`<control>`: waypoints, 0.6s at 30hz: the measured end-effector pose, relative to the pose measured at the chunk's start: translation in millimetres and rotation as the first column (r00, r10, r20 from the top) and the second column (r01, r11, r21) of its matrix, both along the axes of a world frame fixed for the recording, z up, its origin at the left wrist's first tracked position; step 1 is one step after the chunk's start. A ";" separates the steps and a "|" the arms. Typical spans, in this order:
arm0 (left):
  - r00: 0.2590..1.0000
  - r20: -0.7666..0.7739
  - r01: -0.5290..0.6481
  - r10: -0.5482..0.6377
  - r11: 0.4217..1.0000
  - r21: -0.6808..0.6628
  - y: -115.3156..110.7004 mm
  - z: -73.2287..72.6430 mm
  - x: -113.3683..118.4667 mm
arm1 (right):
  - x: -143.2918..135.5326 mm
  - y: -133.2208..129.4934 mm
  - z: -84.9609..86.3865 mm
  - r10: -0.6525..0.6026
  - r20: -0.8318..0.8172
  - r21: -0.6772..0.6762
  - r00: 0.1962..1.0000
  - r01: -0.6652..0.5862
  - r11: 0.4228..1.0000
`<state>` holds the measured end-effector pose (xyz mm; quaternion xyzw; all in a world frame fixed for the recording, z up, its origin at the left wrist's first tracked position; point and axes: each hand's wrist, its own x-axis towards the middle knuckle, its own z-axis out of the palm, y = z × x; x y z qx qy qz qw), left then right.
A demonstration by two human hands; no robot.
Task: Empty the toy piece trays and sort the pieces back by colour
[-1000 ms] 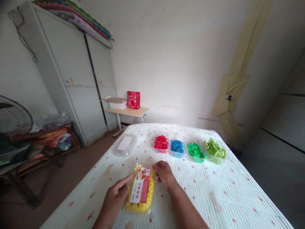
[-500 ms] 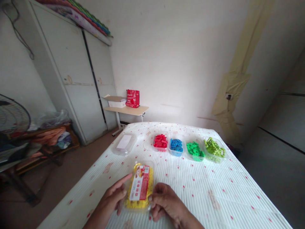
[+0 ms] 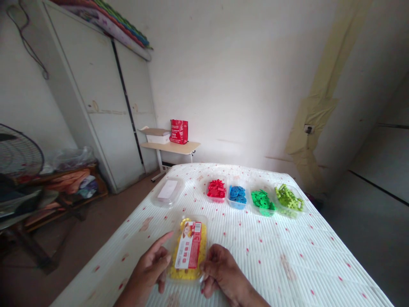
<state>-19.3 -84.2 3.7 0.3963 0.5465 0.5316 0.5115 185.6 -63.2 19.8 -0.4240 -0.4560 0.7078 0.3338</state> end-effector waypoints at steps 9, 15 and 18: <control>0.997 0.057 -0.044 0.043 0.999 0.013 -3.3 4.1 2.3 | -0.9 -1.3 -3.3 0.009 -0.005 0.013 1.000 -0.009 1.000; 0.982 0.177 -0.052 0.057 0.998 -0.034 -3.5 10.2 2.8 | -1.9 -2.5 -1.7 0.005 0.038 -0.022 0.999 -0.004 1.000; 0.974 0.219 -0.048 0.059 0.997 -0.059 -3.1 14.9 4.1 | -1.8 -0.5 -5.1 -0.009 0.017 -0.043 1.000 0.010 0.999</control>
